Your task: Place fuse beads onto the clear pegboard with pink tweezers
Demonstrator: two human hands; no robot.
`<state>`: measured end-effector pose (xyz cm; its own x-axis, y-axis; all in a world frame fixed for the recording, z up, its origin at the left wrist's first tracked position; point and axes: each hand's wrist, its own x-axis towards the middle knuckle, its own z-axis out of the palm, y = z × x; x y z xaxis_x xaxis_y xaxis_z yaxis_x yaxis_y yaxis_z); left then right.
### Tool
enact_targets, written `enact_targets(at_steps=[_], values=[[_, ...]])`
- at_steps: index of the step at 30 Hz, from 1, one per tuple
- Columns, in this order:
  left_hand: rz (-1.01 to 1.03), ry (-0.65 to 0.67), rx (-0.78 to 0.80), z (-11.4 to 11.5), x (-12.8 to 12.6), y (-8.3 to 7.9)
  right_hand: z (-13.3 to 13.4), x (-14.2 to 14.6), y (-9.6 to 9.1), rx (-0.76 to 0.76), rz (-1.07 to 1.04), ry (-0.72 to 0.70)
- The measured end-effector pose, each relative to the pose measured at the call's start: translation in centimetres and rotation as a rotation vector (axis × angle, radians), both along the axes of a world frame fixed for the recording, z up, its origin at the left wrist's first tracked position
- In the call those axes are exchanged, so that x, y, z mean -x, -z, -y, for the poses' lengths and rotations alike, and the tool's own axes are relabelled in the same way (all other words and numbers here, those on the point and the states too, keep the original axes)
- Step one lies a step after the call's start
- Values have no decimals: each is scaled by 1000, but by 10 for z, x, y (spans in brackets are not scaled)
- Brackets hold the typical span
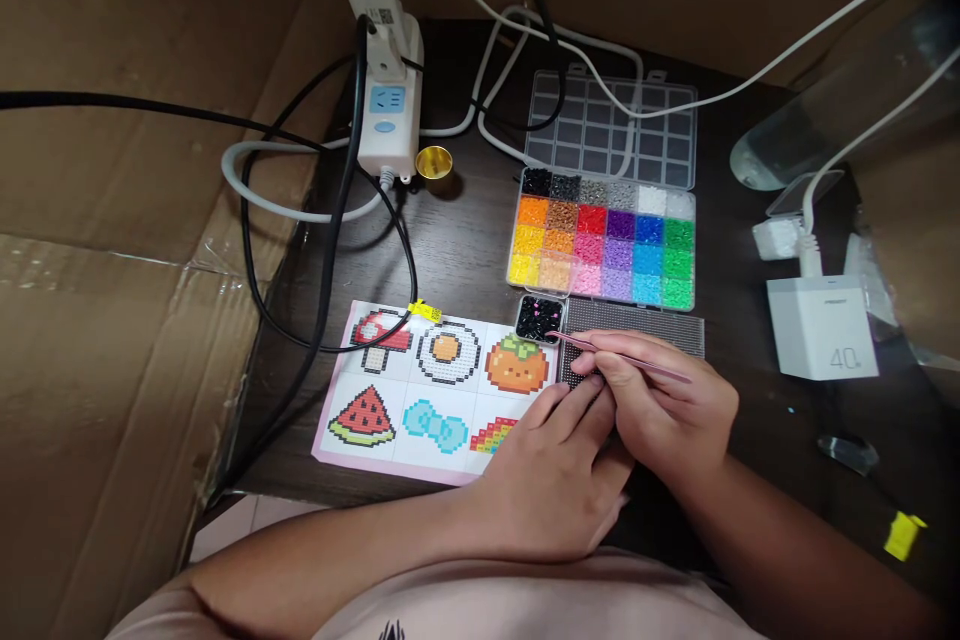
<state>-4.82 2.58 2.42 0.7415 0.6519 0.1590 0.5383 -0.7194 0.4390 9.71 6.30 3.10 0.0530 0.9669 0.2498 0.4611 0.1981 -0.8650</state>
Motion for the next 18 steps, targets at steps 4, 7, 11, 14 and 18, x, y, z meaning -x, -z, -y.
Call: enact_targets(at_steps=[4, 7, 11, 14, 18], values=[[-7, 9, -4, 0, 0, -1, 1, 0, 0, -3, -11, 10], [-7, 7, -1, -1, 0, -1, 1, 0, 0, 1, -29, 9], [-10, 7, 10, 0, 0, -1, 2, 0, 0, 24, -39, 23], [-12, 16, 16, 0, 1, -2, 3, -1, -1, 43, -34, 40], [-19, 10, 9, 0, 1, -2, 3, -1, 0, 40, -33, 38]])
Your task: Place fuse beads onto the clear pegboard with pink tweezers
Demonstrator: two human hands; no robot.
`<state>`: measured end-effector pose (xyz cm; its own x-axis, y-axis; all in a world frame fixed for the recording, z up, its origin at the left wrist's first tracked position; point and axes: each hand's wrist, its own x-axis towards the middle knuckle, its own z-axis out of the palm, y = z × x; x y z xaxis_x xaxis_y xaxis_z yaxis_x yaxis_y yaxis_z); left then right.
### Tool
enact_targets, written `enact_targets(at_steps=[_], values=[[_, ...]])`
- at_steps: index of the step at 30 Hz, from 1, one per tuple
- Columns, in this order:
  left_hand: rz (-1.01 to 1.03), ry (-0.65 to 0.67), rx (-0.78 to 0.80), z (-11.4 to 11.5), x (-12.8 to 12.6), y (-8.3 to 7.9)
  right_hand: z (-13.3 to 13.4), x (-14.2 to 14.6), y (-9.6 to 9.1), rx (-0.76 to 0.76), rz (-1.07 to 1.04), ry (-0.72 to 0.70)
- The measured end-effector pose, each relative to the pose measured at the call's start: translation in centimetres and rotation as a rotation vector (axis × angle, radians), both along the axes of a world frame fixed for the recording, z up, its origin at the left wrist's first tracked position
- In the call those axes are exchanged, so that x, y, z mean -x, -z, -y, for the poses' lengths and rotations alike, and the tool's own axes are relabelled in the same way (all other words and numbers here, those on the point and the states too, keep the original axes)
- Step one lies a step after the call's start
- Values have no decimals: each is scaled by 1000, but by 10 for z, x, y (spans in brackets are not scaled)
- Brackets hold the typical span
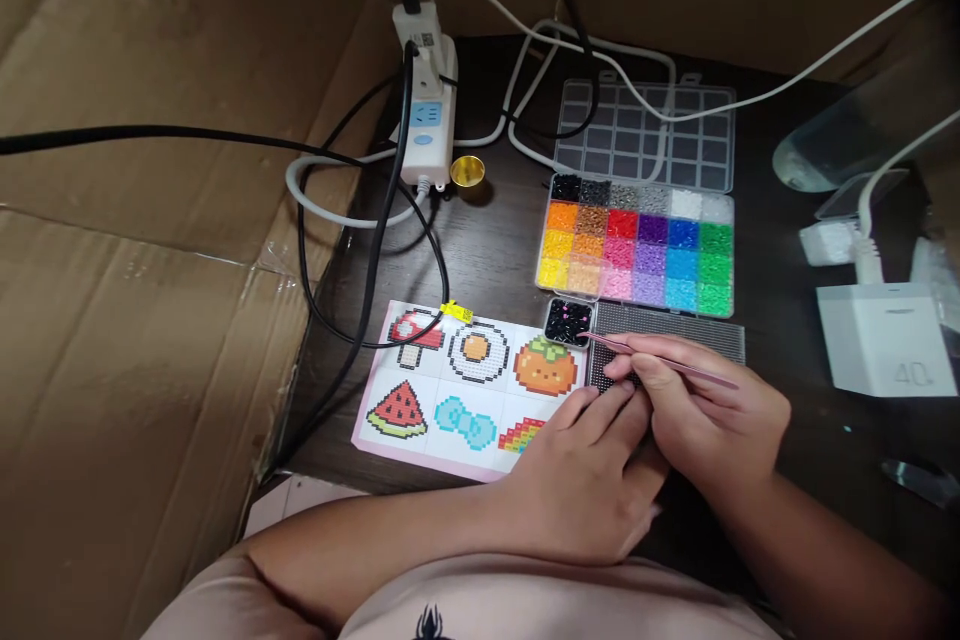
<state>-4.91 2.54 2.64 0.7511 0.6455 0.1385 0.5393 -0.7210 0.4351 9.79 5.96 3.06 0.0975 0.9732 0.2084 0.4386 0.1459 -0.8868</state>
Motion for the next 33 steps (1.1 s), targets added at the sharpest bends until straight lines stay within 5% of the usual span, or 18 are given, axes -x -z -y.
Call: enact_targets(at_steps=[22, 28, 33], values=[[-14, -6, 38, -1, -1, -4, -2, 4, -11, -14, -101, 104], [-17, -17, 51, -2, -2, -3, -1, -20, -33, -47, -203, 148], [-25, -5, 49, -2, -2, -5, 13, -47, -21, -7, -149, 268]])
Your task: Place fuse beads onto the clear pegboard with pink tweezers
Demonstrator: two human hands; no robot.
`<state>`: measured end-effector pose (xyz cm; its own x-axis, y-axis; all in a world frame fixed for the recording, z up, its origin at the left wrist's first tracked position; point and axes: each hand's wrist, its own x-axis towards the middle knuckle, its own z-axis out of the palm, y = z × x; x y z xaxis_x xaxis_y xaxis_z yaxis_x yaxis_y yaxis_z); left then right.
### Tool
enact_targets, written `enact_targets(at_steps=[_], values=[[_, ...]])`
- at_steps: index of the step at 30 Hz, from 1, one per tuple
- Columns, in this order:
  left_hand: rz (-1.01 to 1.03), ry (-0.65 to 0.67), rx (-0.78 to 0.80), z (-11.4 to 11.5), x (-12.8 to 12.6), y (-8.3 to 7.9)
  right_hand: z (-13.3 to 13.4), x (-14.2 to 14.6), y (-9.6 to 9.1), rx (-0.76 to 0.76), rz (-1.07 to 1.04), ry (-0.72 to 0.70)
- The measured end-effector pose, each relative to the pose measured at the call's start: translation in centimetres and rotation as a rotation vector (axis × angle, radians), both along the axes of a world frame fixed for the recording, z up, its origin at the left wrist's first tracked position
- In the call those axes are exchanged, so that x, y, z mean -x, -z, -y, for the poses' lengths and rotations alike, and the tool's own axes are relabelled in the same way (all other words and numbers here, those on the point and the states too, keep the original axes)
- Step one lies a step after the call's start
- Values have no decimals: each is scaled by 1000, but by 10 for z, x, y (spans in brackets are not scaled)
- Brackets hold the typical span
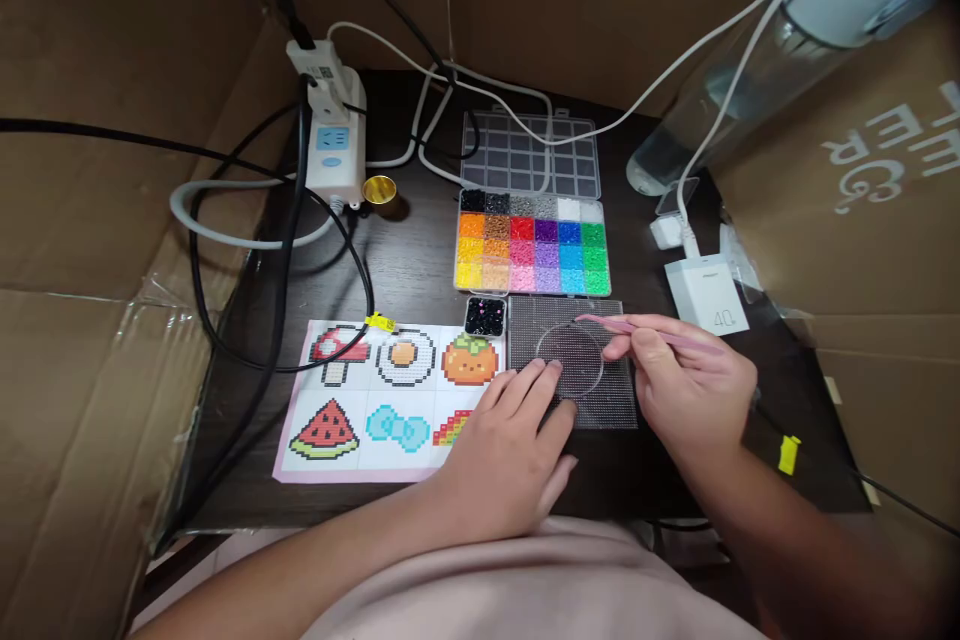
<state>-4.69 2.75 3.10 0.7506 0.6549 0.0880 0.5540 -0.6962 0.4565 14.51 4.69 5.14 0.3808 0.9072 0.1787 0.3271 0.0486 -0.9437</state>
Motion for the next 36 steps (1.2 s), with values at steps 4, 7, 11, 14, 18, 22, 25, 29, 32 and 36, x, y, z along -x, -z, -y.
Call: enact_targets(at_steps=[4, 7, 11, 14, 18, 22, 25, 29, 32, 36], values=[[-6, 8, 7, -1, -1, -1, 8, -7, 15, 6, 102, 37], [-6, 14, 2, -1, -1, -1, 6, -6, 20, -26, 125, 57], [-9, 5, 3, -2, -2, -1, 1, -5, 20, -24, 123, 51], [-11, 12, 9, -2, -2, 0, 1, -5, 20, -9, 139, 47], [-9, 10, 9, -1, -2, 0, 1, -4, 22, -14, 186, 13], [-9, 7, 7, 0, -1, 0, 0, -4, 23, -2, 218, -14], [-10, 6, 3, 1, -1, 1, 1, -5, 23, 12, 221, -21], [-14, 7, -1, 1, -1, 2, 1, -5, 25, 22, 225, -24], [-12, 8, -3, 1, -1, 2, 0, -5, 26, 22, 232, -26], [-10, -3, -8, 1, -2, 1, 0, -5, 25, 20, 239, -36]])
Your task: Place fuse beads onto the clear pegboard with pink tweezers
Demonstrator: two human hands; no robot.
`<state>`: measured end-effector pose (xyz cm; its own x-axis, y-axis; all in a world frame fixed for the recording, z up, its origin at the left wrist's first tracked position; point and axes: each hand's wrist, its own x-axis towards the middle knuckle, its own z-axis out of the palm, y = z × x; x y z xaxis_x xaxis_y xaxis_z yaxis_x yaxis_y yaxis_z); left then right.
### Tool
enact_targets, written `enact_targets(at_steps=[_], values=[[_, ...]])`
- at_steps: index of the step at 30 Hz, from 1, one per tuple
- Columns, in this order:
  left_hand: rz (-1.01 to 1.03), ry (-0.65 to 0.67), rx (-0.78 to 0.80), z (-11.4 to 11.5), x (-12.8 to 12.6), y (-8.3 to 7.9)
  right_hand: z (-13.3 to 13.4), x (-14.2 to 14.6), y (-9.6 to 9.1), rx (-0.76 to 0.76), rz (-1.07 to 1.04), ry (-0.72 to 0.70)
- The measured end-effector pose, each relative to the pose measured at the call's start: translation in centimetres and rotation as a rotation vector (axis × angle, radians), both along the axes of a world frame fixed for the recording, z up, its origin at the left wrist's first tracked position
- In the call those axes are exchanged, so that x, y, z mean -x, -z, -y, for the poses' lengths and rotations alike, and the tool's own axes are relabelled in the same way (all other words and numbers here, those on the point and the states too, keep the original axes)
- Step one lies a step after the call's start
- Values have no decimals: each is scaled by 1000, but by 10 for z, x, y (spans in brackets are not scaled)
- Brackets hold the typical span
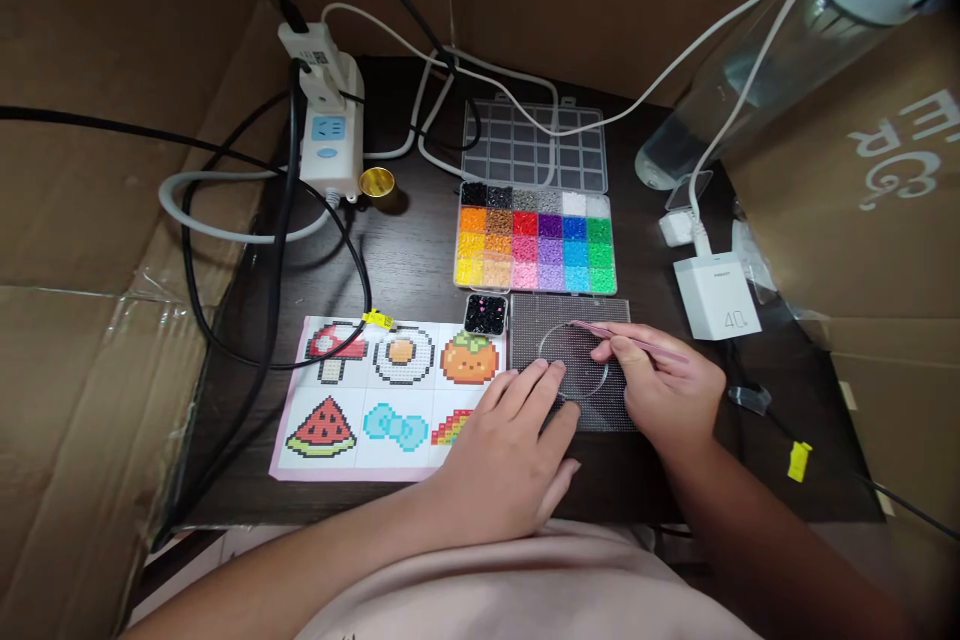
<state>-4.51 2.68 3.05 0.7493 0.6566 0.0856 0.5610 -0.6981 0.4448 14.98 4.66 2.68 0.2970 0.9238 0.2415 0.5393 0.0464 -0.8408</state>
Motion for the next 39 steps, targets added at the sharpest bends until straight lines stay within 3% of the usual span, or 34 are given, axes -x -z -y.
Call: enact_targets(at_steps=[14, 39], values=[[-37, 12, 35, 1, 2, -8, 7, 1, -1, 58, 40, 59], [35, -6, 11, -1, 1, 1, -2, 0, -2, 13, -15, 0]])
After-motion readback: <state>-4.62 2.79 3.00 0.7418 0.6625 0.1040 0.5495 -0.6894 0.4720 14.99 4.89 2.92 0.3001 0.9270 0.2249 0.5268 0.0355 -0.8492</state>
